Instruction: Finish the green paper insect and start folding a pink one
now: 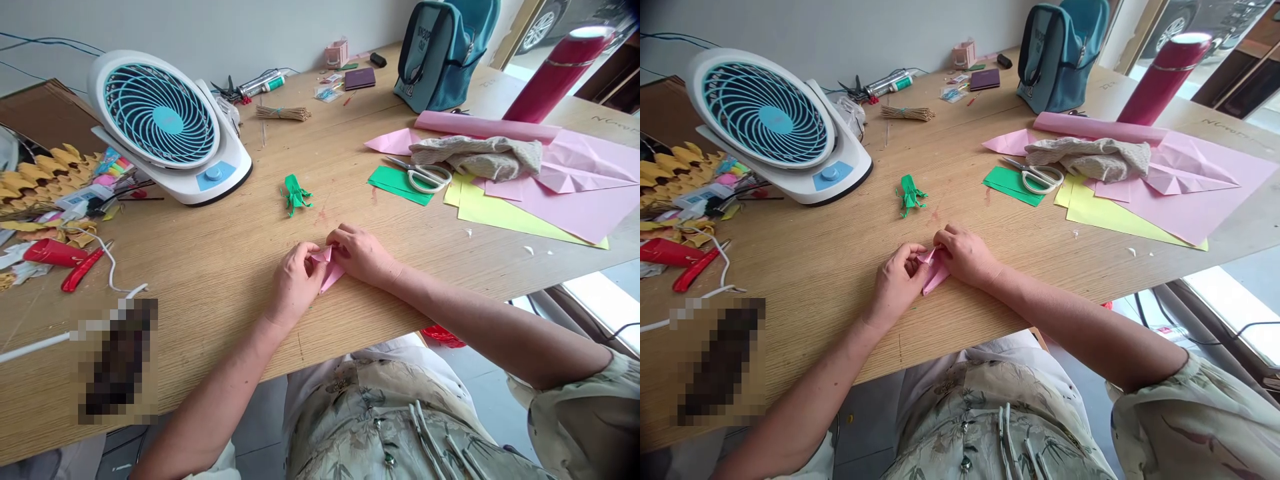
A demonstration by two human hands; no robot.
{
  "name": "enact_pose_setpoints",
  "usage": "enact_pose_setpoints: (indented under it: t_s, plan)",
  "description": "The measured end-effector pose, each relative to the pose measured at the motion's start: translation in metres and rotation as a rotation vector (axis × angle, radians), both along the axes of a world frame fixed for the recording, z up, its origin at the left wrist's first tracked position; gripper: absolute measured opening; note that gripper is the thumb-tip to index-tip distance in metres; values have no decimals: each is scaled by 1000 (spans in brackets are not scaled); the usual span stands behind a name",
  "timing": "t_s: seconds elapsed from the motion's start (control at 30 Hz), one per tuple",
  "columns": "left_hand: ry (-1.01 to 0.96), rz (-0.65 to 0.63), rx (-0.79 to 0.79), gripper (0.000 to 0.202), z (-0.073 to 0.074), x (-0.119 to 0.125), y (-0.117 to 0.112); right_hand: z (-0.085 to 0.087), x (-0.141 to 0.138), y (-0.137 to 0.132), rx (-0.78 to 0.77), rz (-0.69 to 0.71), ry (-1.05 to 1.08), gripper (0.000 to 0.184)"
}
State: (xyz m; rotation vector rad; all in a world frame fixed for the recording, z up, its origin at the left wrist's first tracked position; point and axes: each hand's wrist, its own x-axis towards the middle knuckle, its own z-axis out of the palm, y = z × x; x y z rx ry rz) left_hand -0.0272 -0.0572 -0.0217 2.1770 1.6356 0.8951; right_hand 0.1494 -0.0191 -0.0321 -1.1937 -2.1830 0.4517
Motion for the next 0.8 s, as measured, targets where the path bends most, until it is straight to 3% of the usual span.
enact_pose_setpoints:
  t_s: [0.17,0.37,0.6,0.67,0.8]
  plan:
    - [131,-24,67,50,-5,4,-4,4,-1,-1,-28,-35,-117,16]
    - [95,1,44,43,-10,1,-4,9,0,-2,-47,-43,-125,16]
    - [83,78,-13,47,-10,2,-4,4,1,5,-24,66,145,22]
    - [70,77,-34,45,-9,2,-4,4,2,8,-76,78,231,15]
    - [28,80,-48,40,-7,3,-4,8,2,11,-224,-26,317,6]
